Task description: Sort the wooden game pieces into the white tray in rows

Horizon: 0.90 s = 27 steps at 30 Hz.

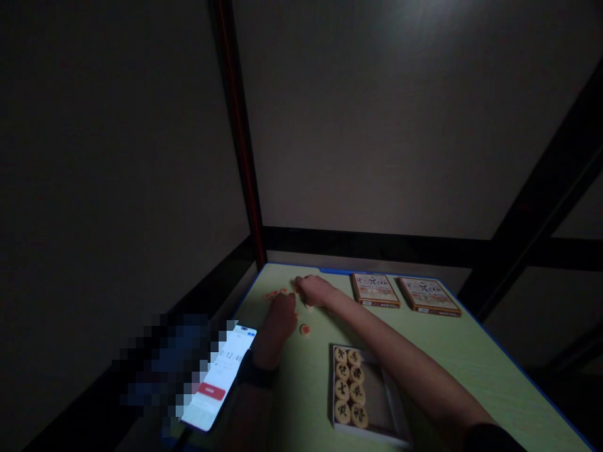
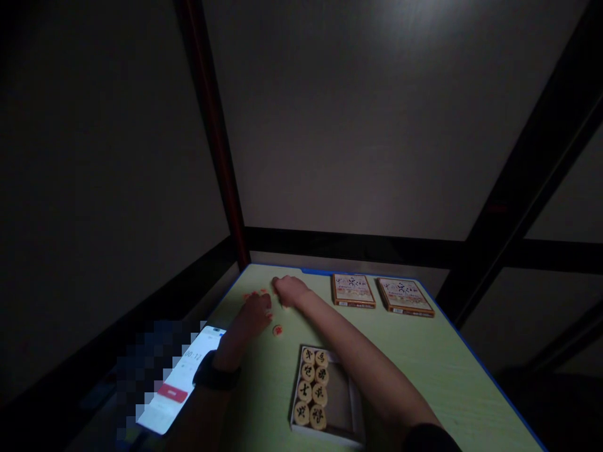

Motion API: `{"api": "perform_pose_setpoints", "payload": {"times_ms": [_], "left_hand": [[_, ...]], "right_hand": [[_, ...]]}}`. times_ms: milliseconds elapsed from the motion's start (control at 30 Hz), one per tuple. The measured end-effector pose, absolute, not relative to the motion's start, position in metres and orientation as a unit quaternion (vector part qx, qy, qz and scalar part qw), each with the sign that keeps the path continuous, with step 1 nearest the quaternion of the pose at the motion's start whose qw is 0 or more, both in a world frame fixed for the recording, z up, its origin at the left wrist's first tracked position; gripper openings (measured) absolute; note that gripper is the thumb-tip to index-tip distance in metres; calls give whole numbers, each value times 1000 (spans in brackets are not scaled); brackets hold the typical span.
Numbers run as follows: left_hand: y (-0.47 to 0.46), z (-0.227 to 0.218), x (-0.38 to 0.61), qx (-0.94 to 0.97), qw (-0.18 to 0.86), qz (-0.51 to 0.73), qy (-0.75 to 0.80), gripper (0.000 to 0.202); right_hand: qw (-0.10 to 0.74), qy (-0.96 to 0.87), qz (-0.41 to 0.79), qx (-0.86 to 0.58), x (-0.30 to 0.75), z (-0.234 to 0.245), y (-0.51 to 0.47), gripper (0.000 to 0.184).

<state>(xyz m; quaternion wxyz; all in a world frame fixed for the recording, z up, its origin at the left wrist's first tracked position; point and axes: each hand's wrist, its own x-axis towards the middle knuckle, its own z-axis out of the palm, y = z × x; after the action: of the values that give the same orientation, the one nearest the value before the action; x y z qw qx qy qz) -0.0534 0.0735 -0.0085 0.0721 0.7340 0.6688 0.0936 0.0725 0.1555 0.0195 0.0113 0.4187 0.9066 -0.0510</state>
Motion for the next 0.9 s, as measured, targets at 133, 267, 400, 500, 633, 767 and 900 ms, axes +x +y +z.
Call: {"api": "perform_pose_setpoints", "payload": {"times_ms": [133,267,400,500,633,767,900], "left_hand": [[74,-3,-66,730,60,114,671,27],[85,4,-97,713,19,95,694,29],[102,6,-118,705,32,54,706,20],[111,4,-121,713,46,30,699,17],[117,5,-117,726,61,11,685,24],[121,6,-100,745,68,14,664,25],[123,3,-80,767,61,36,638,31]], "right_hand": [[-27,900,-70,429,91,26,152,42],[-36,878,-104,465,129,26,153,36],[-7,852,-179,492,157,20,151,24],[10,835,-260,484,160,17,148,25],[-2,822,-324,469,149,16,150,22],[-10,816,-349,460,136,14,153,18],[-20,813,-368,451,129,12,154,18]]}}
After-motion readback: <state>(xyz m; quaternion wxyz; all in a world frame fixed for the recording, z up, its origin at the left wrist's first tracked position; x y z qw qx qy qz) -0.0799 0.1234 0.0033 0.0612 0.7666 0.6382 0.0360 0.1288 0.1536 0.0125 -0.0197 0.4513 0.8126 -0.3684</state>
